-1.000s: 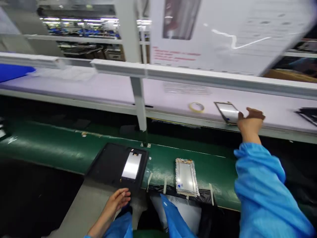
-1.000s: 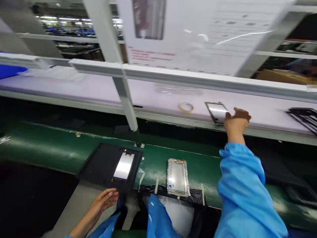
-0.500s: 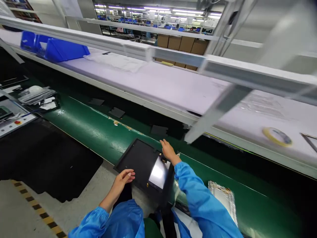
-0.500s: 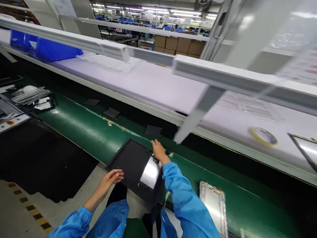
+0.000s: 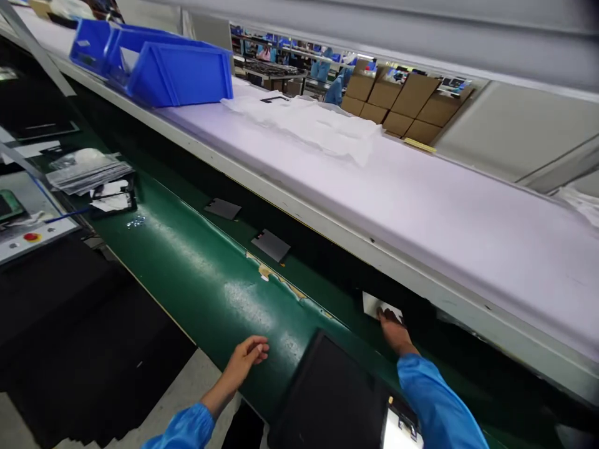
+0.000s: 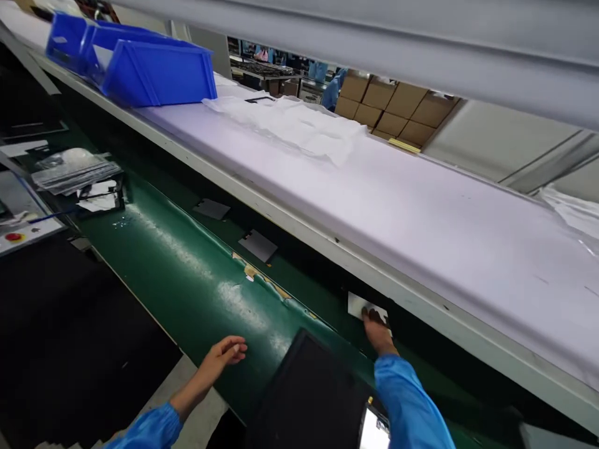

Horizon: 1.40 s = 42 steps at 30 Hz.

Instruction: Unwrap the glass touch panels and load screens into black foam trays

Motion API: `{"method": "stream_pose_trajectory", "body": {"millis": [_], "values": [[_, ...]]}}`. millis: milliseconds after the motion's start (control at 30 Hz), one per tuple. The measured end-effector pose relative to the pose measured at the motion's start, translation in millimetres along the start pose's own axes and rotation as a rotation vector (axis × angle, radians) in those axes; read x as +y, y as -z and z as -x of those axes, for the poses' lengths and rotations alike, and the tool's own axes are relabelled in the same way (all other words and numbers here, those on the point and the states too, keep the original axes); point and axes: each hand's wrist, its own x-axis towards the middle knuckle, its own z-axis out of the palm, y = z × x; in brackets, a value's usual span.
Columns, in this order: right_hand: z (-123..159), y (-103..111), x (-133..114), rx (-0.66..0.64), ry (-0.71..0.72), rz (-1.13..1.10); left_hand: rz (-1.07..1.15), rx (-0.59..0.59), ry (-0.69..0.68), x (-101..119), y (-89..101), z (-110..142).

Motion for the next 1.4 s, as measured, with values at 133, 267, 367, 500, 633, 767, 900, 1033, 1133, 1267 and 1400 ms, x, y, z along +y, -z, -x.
{"method": "stream_pose_trajectory", "body": {"millis": [133,267,367,500,633,767,900,1033,1133,1267,1400], "values": [[-10.4,40.3,-29.1,-0.082,-0.169,-0.077,0.067,-0.152,0.064,12.6,-20.0,-24.4],[4.1,71.1,-143.1,-0.087,-0.090,-0.556,0.274,-0.216,0.131,44.4,-49.6,-39.2],[15.1,68.7,-243.2,-0.268,0.068,-0.890,0.516,-0.263,0.093,67.2,-47.3,-45.0],[-30.9,54.4,-336.1,-0.370,0.239,-0.798,0.695,-0.043,0.006,74.2,6.0,-47.1],[-122.4,26.4,-390.3,-0.277,0.290,-0.262,0.670,0.124,0.027,64.1,74.3,-40.0],[-167.9,-8.9,-429.7,-0.405,0.287,0.130,0.629,0.188,0.052,55.9,108.5,-30.0],[-166.6,-14.3,-440.7,-0.381,0.307,0.179,0.662,0.209,0.054,53.4,116.7,-25.0],[-162.5,24.5,-424.5,-0.317,0.323,0.193,0.724,0.190,0.072,55.6,111.9,-26.4],[-135.8,60.3,-406.4,-0.286,0.333,0.155,0.759,0.151,0.058,63.1,98.1,-29.3],[-28.9,81.7,-393.9,-0.093,0.511,-0.082,0.800,0.063,0.048,78.6,61.9,-25.3],[103.6,77.3,-400.5,0.157,0.599,-0.214,0.857,-0.012,0.056,84.7,11.9,-3.7]]}}
